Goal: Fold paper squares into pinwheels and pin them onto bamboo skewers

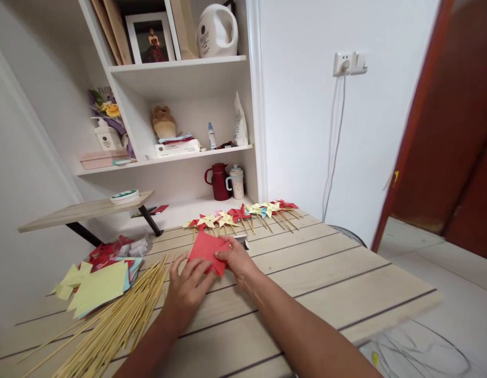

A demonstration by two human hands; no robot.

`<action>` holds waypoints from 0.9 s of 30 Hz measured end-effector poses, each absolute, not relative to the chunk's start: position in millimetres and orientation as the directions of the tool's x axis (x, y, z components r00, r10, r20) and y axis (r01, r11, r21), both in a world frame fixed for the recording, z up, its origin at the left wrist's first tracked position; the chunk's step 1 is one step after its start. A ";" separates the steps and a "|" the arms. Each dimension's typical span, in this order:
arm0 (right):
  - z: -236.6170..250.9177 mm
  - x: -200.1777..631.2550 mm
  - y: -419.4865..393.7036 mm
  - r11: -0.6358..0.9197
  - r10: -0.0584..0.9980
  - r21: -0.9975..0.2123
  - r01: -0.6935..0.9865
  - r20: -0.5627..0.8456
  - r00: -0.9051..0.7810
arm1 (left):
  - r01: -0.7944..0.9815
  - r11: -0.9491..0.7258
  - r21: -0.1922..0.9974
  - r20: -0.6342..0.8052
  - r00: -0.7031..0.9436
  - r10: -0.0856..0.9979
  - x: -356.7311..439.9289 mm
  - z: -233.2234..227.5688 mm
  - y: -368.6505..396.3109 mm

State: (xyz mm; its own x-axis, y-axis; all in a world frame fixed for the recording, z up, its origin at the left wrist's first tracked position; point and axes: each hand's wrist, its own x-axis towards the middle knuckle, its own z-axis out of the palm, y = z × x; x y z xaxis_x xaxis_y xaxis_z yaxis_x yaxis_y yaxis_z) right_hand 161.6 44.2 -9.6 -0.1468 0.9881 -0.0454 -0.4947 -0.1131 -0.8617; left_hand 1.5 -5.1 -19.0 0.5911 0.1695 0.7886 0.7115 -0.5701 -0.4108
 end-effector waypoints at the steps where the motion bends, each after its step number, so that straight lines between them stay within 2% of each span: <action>1: -9.3 163.1 46.0 -0.077 0.993 -0.872 -0.482 -0.024 -0.116 | 0.717 -0.580 -0.387 0.809 0.566 0.159 1.4 -18.7 -2.3; 2: -8.6 165.0 47.8 -0.039 0.996 -0.881 -0.472 0.003 -0.088 | 0.733 -0.594 -0.330 0.845 0.511 0.161 1.1 -17.8 1.1; 3: -7.7 167.4 49.5 -0.002 0.998 -0.886 -0.463 0.030 -0.062 | 0.759 -0.611 -0.224 0.890 0.415 0.188 0.9 -16.6 5.0; 4: -6.4 170.2 51.0 0.026 0.998 -0.890 -0.455 0.051 -0.042 | 0.776 -0.628 -0.063 0.930 0.274 0.246 1.1 -15.5 9.4; 5: -4.9 173.1 52.1 0.045 0.997 -0.894 -0.446 0.066 -0.031 | 0.759 -0.632 0.153 0.938 0.090 0.336 1.6 -14.7 14.1; 6: -3.3 176.1 52.7 0.055 0.997 -0.898 -0.437 0.075 -0.028 | 0.680 -0.613 0.403 0.886 -0.121 0.448 2.3 -14.5 18.7; 7: -1.7 178.8 52.9 0.061 0.996 -0.902 -0.427 0.081 -0.029 | 0.520 -0.574 0.633 0.766 -0.312 0.562 3.1 -15.0 23.0; 8: -0.1 181.2 52.5 0.070 0.996 -0.909 -0.412 0.089 -0.028 | 0.302 -0.515 0.802 0.597 -0.444 0.669 3.8 -16.3 26.9; 9: 1.4 183.0 51.7 0.085 0.994 -0.917 -0.390 0.102 -0.023 | 0.079 -0.445 0.892 0.424 -0.490 0.762 4.1 -18.3 30.0; 11: 4.0 185.1 49.4 0.137 0.989 -0.932 -0.337 0.149 -0.009 | -0.243 -0.309 0.920 0.191 -0.410 0.892 3.1 -23.2 33.8; 13: 6.6 185.9 46.7 0.203 0.978 -0.942 -0.266 0.210 0.002 | -0.395 -0.223 0.891 0.110 -0.289 0.951 0.4 -27.0 34.3; 15: 9.1 186.2 44.4 0.271 0.961 -0.945 -0.181 0.275 0.002 | -0.471 -0.184 0.863 0.088 -0.219 0.972 -2.4 -28.1 32.8; 19: 12.7 187.5 42.5 0.345 0.936 -0.936 -0.064 0.348 -0.053 | -0.508 -0.134 0.851 0.074 -0.137 0.988 -0.8 -24.4 26.8; 27: 8.0 187.8 43.2 0.302 0.945 -0.953 0.034 0.295 -0.144 | -0.505 -0.094 0.858 0.150 0.071 0.986 15.1 -18.5 13.7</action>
